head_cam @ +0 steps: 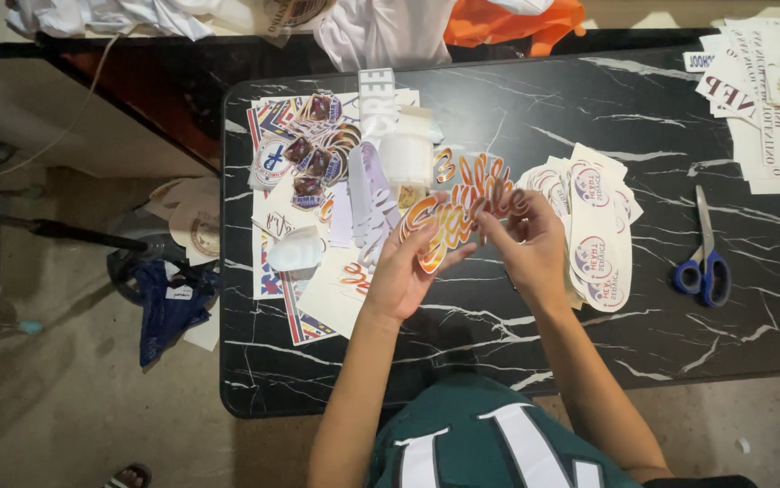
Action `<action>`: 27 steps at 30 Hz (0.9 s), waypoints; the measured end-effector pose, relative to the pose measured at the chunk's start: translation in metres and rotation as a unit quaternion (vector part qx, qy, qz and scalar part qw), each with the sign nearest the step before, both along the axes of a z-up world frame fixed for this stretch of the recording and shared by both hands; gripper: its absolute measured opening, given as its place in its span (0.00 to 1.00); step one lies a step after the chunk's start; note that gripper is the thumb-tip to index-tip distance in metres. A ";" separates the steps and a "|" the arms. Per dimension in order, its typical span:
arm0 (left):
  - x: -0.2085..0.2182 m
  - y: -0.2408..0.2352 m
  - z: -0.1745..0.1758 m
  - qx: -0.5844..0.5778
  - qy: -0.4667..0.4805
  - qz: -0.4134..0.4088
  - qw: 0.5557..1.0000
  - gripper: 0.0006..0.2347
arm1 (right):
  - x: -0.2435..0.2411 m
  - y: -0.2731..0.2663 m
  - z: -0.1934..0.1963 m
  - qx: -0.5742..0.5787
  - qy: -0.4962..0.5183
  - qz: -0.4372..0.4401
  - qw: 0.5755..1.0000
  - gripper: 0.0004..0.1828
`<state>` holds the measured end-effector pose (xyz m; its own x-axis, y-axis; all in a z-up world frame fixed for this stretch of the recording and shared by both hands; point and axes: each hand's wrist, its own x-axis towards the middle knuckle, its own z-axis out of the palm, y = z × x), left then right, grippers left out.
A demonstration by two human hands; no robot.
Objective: The person sorts through a pile of various stickers on a table, picking up and separating them into different groups. They handle the stickers by hand, moving them from one pile to another and occasionally placing them on the table surface.
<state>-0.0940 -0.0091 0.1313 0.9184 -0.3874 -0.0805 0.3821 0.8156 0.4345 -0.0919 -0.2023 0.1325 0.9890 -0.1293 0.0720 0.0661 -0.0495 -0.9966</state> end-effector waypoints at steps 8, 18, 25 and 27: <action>0.003 0.002 -0.020 0.032 0.018 0.011 0.999 0.17 | 0.002 0.006 0.027 -0.071 -0.015 0.051 0.996 0.23; 0.004 0.030 -0.093 0.070 0.041 0.068 0.994 0.11 | 0.117 -0.045 -0.034 -0.208 -0.062 -0.004 0.976 0.14; 0.004 0.040 -0.127 0.036 0.165 0.099 0.981 0.18 | 0.219 -0.041 -0.213 -0.411 0.073 0.127 0.900 0.30; 0.005 0.040 -0.146 0.051 0.211 0.111 0.970 0.22 | 0.223 -0.034 -0.252 -0.430 0.110 0.075 0.893 0.30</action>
<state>-0.0887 0.0313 -0.0143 0.8552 -0.1548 -0.4947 0.3642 0.8586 0.3609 0.1313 -0.2363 -0.1196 0.9931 0.0151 -0.1164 -0.0562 -0.8100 -0.5837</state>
